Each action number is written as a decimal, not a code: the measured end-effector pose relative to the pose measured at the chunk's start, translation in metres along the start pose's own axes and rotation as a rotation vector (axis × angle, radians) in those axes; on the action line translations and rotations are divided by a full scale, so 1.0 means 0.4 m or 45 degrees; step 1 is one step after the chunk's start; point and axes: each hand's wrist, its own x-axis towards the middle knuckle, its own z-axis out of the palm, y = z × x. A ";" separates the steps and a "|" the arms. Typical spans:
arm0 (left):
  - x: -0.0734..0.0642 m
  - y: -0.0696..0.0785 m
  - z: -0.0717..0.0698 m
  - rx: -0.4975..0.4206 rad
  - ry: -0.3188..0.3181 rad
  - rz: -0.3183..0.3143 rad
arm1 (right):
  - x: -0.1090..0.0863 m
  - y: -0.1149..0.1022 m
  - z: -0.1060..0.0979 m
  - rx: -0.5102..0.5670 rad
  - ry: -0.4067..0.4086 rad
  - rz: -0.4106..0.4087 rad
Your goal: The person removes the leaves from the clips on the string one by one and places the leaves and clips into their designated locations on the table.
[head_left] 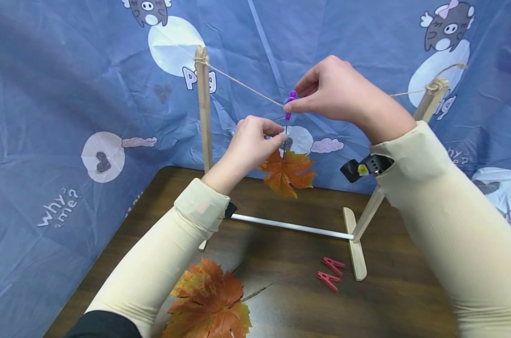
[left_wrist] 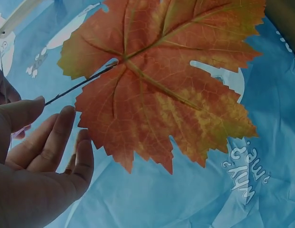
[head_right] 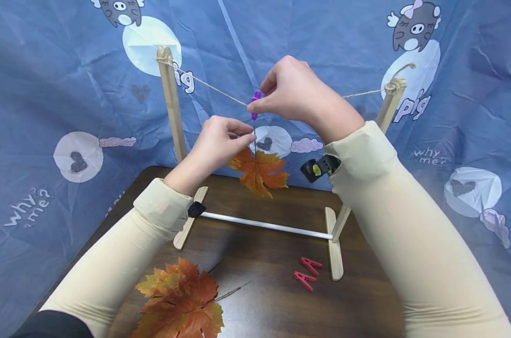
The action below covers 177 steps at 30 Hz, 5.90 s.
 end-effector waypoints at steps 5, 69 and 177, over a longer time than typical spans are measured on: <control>0.006 0.001 0.010 -0.009 0.001 0.019 | 0.003 0.004 0.002 0.010 -0.024 -0.027; -0.037 0.013 -0.008 0.036 -0.075 0.029 | -0.070 -0.008 -0.038 -0.011 0.371 -0.094; -0.397 -0.176 -0.010 0.205 -0.485 -0.206 | -0.430 0.328 0.444 0.387 -0.054 -0.021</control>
